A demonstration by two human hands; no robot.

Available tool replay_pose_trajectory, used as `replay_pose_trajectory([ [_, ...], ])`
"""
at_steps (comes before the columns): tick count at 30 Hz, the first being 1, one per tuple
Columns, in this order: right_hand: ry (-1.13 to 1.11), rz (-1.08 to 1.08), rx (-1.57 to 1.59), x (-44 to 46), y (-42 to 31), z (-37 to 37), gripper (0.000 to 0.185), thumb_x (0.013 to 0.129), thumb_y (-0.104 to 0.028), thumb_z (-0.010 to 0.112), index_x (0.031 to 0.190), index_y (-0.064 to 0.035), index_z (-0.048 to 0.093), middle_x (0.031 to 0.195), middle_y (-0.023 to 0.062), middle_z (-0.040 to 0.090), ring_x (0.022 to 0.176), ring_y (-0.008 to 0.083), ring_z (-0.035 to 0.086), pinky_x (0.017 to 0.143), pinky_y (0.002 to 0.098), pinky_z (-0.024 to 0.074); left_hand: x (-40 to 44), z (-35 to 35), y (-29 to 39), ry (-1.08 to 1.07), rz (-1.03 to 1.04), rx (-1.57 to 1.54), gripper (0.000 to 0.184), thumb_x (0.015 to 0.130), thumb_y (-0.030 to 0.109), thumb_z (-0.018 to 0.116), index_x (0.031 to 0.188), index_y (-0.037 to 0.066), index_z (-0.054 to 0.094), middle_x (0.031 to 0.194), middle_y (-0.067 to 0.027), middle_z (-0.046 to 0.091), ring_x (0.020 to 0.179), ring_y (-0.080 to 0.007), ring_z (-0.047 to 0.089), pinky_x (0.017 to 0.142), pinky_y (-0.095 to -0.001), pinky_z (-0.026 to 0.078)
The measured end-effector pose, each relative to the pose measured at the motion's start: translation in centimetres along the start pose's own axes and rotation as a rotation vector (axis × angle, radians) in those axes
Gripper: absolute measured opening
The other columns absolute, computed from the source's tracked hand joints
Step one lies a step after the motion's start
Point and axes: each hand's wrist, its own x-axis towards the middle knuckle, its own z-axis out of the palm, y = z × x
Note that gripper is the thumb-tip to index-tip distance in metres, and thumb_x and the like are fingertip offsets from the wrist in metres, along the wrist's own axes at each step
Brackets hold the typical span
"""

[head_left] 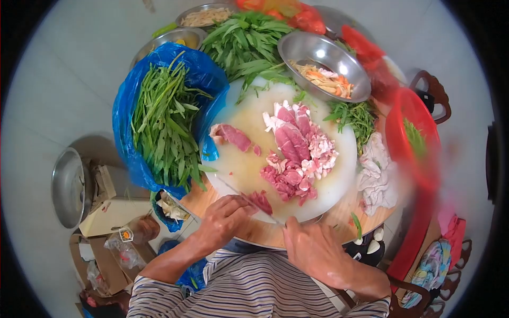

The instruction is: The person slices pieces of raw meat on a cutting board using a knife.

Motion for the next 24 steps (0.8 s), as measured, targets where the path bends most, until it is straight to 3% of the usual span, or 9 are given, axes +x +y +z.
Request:
replay_pose_trajectory([
  [5,-0.031,-0.018,0.033,-1.5,0.5,0.7,0.017,0.094,-0.006,0.063,0.103,0.0076,0.062,0.065,0.0245,0.070,0.060,0.0415,0.075,0.055,0.0498,0.0606,0.1,0.1,0.1,0.035,0.005,0.011,0.039,0.072,0.002,0.075,0.111,0.003,0.077,0.106,-0.0085,0.075,0.099,-0.0286,0.075,0.082,-0.0387,0.063],
  [12,0.022,-0.056,0.045,3.9,-0.5,2.7,0.020,0.094,-0.007,0.062,0.105,0.0096,0.064,0.068,0.0269,0.071,0.063,0.0416,0.077,0.057,0.0485,0.0625,0.5,0.0,0.5,0.018,-0.020,-0.017,0.035,0.070,-0.002,0.077,0.104,0.006,0.076,0.100,-0.0087,0.074,0.092,-0.0303,0.072,0.078,-0.0405,0.060],
  [14,0.097,-0.044,0.039,4.1,-0.4,3.3,0.022,0.106,-0.016,0.060,0.100,0.0050,0.062,0.064,0.0256,0.068,0.061,0.0468,0.073,0.059,0.0554,0.0592,0.4,0.2,0.6,0.039,-0.014,-0.009,0.035,0.071,-0.002,0.077,0.104,0.006,0.076,0.101,-0.0086,0.074,0.093,-0.0303,0.072,0.080,-0.0409,0.060],
  [17,0.062,-0.005,-0.008,2.4,1.1,2.6,0.017,0.097,-0.009,0.061,0.102,0.0073,0.064,0.067,0.0250,0.072,0.064,0.0424,0.077,0.059,0.0525,0.0624,0.2,0.4,0.5,0.063,-0.022,0.018,0.035,0.072,0.000,0.077,0.106,0.005,0.076,0.105,-0.0094,0.074,0.096,-0.0304,0.072,0.083,-0.0408,0.061],
  [19,0.082,0.056,-0.031,1.3,2.0,1.8,0.017,0.099,-0.011,0.061,0.100,0.0061,0.064,0.068,0.0252,0.072,0.064,0.0419,0.077,0.060,0.0532,0.0622,0.2,0.7,0.8,0.072,-0.034,0.040,0.035,0.072,0.002,0.077,0.107,0.004,0.075,0.108,-0.0103,0.074,0.098,-0.0304,0.073,0.085,-0.0403,0.061],
  [22,0.192,0.137,-0.041,-0.8,3.3,2.3,0.017,0.102,-0.015,0.063,0.095,-0.0002,0.063,0.070,0.0209,0.073,0.062,0.0409,0.075,0.059,0.0532,0.0605,1.0,0.8,1.2,0.236,-0.096,0.095,0.035,0.076,-0.002,0.082,0.110,0.004,0.074,0.107,-0.0118,0.073,0.091,-0.0296,0.072,0.079,-0.0396,0.060],
  [24,0.332,0.052,-0.155,-1.8,3.6,2.9,0.017,0.099,-0.018,0.070,0.095,-0.0040,0.063,0.074,0.0147,0.071,0.063,0.0381,0.074,0.056,0.0500,0.0591,1.2,0.2,1.5,0.431,-0.280,-0.072,0.036,0.079,-0.006,0.087,0.111,0.003,0.072,0.104,-0.0132,0.072,0.083,-0.0273,0.071,0.072,-0.0376,0.058],
])
